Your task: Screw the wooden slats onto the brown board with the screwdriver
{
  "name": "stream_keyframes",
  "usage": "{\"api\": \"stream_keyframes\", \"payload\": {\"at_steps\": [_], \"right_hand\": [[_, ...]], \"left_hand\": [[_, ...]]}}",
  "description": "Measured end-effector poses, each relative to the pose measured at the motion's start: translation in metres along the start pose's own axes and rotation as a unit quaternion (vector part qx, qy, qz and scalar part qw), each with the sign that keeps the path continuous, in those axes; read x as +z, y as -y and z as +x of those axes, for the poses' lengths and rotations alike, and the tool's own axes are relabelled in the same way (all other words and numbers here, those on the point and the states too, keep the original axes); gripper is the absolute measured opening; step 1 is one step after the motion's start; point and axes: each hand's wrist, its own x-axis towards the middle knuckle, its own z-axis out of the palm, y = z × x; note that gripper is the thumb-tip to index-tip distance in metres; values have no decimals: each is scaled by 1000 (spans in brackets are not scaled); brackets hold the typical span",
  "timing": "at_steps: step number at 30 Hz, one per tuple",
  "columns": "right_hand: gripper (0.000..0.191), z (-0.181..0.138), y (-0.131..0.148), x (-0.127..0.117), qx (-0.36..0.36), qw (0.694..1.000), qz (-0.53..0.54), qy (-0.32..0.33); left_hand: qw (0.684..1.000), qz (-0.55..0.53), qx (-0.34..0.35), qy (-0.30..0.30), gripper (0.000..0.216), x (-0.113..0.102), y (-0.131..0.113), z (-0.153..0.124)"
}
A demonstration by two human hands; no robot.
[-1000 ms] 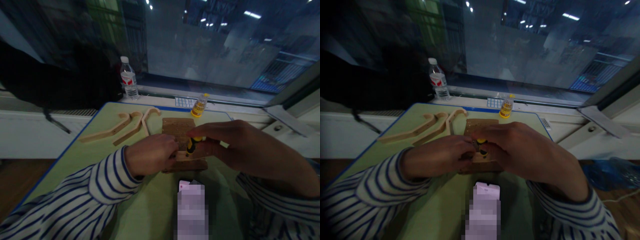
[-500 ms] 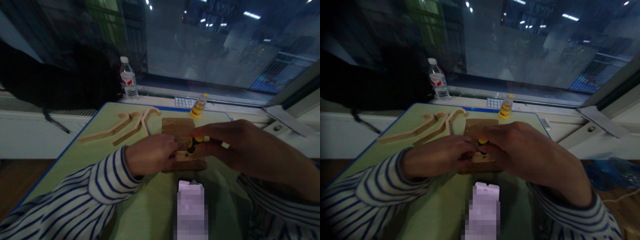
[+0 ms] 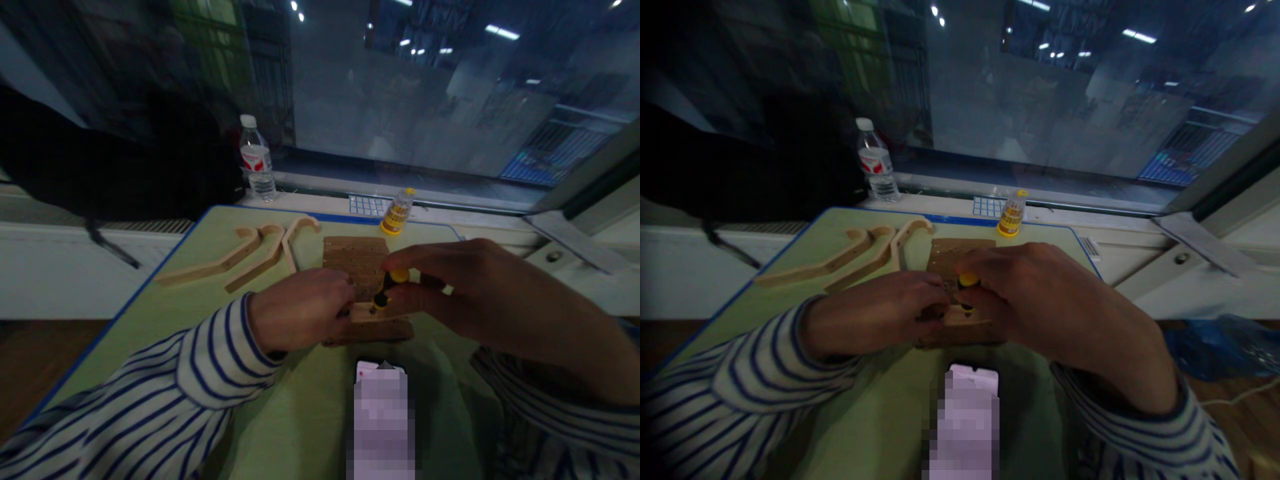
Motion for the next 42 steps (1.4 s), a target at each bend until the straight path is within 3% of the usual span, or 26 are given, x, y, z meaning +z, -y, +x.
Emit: {"api": "stream_keyframes", "payload": {"at_steps": [16, 22, 31, 37, 42], "right_hand": [[8, 7, 0, 4, -47, 991, 126, -9], [8, 6, 2, 5, -38, 993, 110, -1], [12, 6, 4, 4, -41, 995, 91, -11], [9, 6, 2, 5, -27, 997, 75, -17], [8, 6, 1, 8, -31, 996, 87, -15]], "left_hand": [[999, -45, -14, -9, 15, -9, -3, -4], [999, -49, -11, 18, 11, -9, -1, -4], [999, -50, -7, 10, 15, -5, 1, -3], [998, -57, -15, -6, 14, -6, -2, -3], [991, -117, -14, -62, 17, -11, -7, 0]]}}
